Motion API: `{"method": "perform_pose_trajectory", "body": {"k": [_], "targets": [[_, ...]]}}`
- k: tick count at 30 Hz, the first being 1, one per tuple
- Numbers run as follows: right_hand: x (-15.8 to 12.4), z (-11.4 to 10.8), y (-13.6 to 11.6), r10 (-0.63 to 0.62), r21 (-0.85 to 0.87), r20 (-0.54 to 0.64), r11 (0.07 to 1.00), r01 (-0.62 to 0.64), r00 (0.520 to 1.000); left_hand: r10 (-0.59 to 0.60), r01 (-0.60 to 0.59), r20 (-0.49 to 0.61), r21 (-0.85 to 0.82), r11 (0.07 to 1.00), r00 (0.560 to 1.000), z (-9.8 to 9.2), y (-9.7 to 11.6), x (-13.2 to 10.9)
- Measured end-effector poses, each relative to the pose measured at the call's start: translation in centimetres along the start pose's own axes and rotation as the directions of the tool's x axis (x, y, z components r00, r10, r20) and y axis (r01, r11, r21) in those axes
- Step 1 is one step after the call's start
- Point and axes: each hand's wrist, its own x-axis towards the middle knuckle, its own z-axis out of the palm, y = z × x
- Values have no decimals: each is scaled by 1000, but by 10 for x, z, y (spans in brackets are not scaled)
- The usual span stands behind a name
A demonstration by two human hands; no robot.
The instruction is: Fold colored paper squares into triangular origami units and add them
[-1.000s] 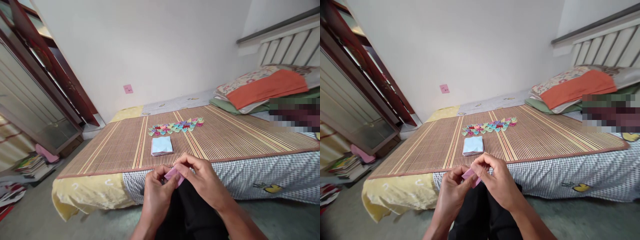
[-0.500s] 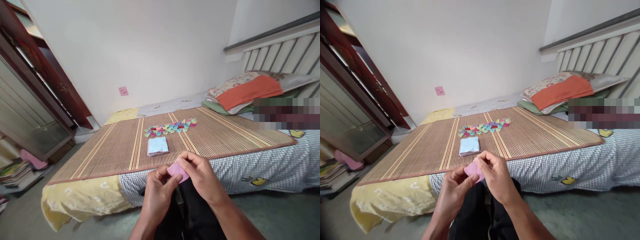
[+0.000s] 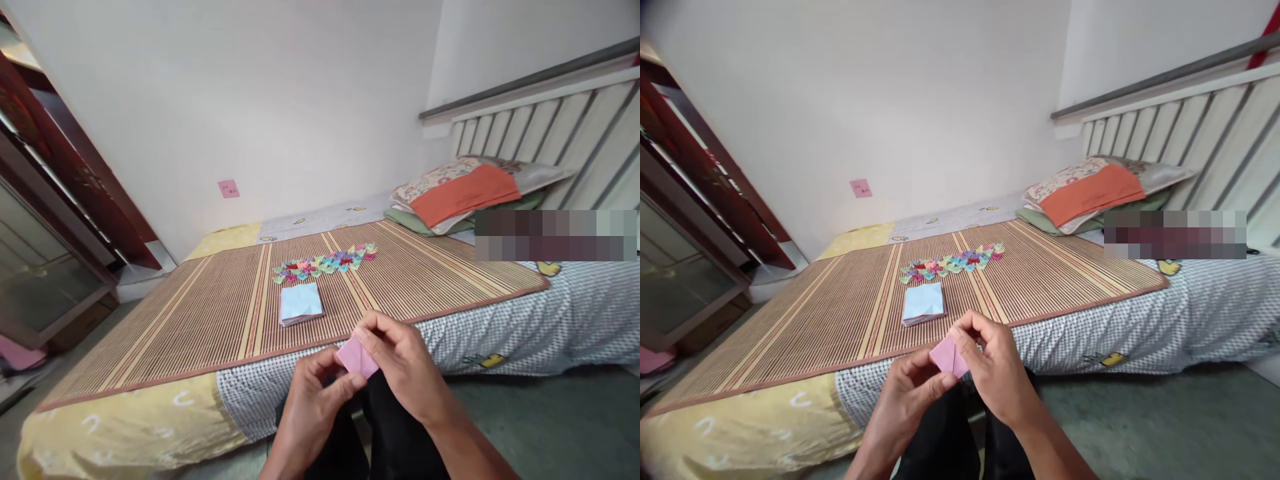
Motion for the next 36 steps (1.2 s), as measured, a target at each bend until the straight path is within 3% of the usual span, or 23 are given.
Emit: {"method": "perform_pose_trajectory", "body": {"k": [5,10,21,28,32,36], "targets": [[-2,6,0,-43,-53,14,998,44,999,19,-13,-65,89,996,998,-4,7,-4],[-4,6,1,-24,-2,104,1000,24,994,16,-2,-76,181,983,997,-8,2,-9],[-1,11,6,-59,7,181,998,59,982,-74,86,-139,85,993,988,-10,4,-14],[1,17,15,41,158,256,984,-84,966,-26,56,-256,113,992,966,-19,2,-16],[2,20,21,79,105,219,989,-104,973,-40,61,-330,51,997,943,-23,0,-14],[2,25,22,-1,-34,149,999,7,989,-71,93,-326,54,994,943,-25,-2,-13]]}}
